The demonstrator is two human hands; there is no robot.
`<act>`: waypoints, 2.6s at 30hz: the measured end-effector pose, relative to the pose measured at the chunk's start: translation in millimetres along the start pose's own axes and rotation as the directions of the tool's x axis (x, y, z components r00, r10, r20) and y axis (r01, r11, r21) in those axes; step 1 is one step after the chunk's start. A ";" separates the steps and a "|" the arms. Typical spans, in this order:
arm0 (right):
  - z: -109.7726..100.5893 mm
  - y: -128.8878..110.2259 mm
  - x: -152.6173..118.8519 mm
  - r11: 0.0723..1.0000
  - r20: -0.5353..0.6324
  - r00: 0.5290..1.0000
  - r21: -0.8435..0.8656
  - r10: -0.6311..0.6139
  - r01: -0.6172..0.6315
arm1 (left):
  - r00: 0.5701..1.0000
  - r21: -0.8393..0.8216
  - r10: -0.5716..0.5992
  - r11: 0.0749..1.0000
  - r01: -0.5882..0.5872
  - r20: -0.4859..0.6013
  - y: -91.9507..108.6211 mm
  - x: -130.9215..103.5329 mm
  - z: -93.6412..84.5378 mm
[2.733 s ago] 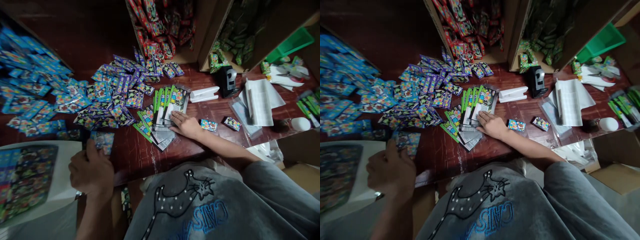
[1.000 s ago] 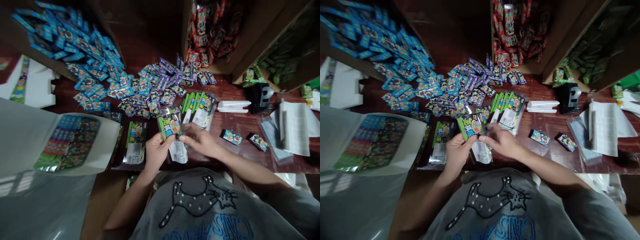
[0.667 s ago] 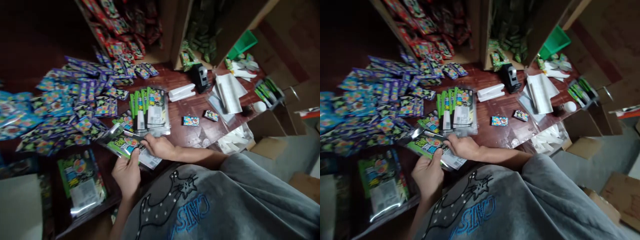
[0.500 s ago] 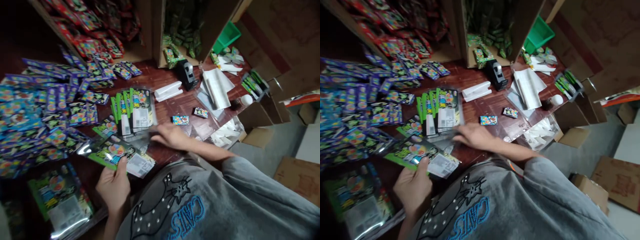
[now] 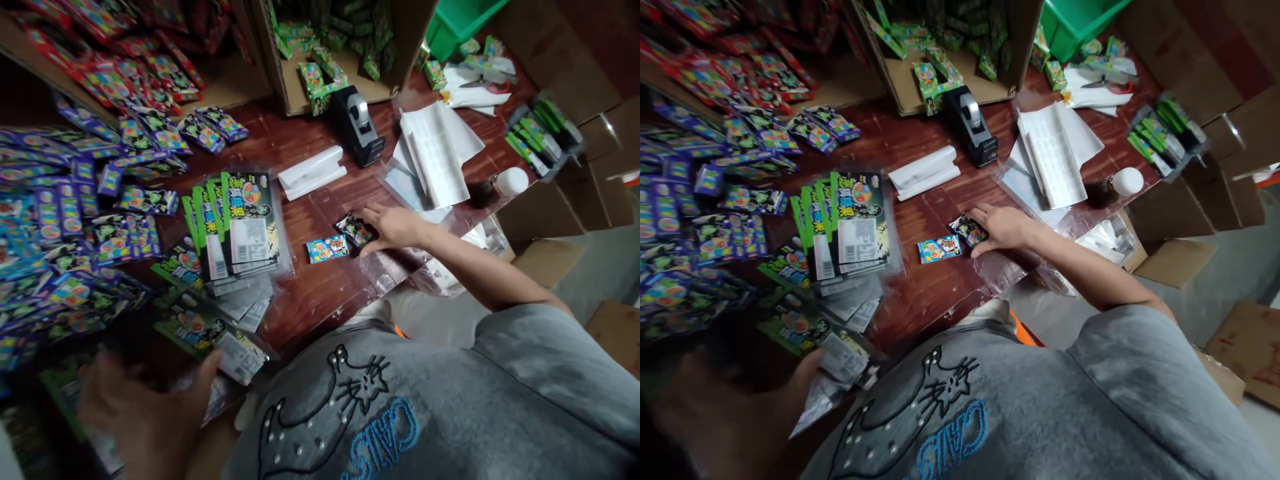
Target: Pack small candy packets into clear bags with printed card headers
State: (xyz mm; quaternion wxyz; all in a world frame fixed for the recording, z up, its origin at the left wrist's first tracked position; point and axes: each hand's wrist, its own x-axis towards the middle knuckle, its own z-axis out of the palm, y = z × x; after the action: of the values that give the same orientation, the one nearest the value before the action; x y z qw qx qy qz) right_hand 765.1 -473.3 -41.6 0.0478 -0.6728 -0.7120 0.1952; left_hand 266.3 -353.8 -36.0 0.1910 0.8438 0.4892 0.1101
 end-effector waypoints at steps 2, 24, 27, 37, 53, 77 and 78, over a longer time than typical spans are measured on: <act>-10.1 10.0 12.6 0.993 0.038 0.993 -0.032 -0.114 0.115 | 0.982 0.131 0.183 0.973 -0.189 0.051 4.8 2.9 -13.3; 65.2 -39.8 -24.4 0.964 -0.235 0.960 0.177 -0.152 0.197 | 0.721 -0.236 0.581 0.813 -0.532 0.379 143.4 92.2 59.0; 72.3 -48.8 -19.5 0.973 -0.300 0.947 0.157 -0.119 0.172 | 0.620 -0.058 0.621 0.727 -0.684 0.479 85.8 78.8 3.4; 93.0 -81.2 -16.8 0.969 -0.511 0.859 0.224 0.027 0.103 | 0.615 0.071 0.563 0.703 -0.708 0.551 23.5 35.4 -13.3; 74.7 -83.4 -20.2 0.952 -0.499 0.849 0.136 -0.175 0.276 | 0.854 0.060 0.474 0.866 -0.496 0.213 71.8 29.7 46.0; 70.1 -49.3 -7.3 0.843 -0.171 0.915 0.357 -0.364 0.402 | 0.779 -0.052 0.576 0.811 -0.583 0.247 86.4 39.0 75.3; 69.1 -50.2 -4.0 0.841 -0.176 0.912 0.351 -0.371 0.410 | 0.783 -0.060 0.572 0.815 -0.577 0.245 87.0 38.8 75.4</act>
State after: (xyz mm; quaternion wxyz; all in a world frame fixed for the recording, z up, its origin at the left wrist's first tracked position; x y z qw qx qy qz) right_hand 695.4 -492.9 -87.1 0.2523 -0.5002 -0.7791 0.2814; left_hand 381.9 -375.3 -66.7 0.2012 0.9612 0.1820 0.0506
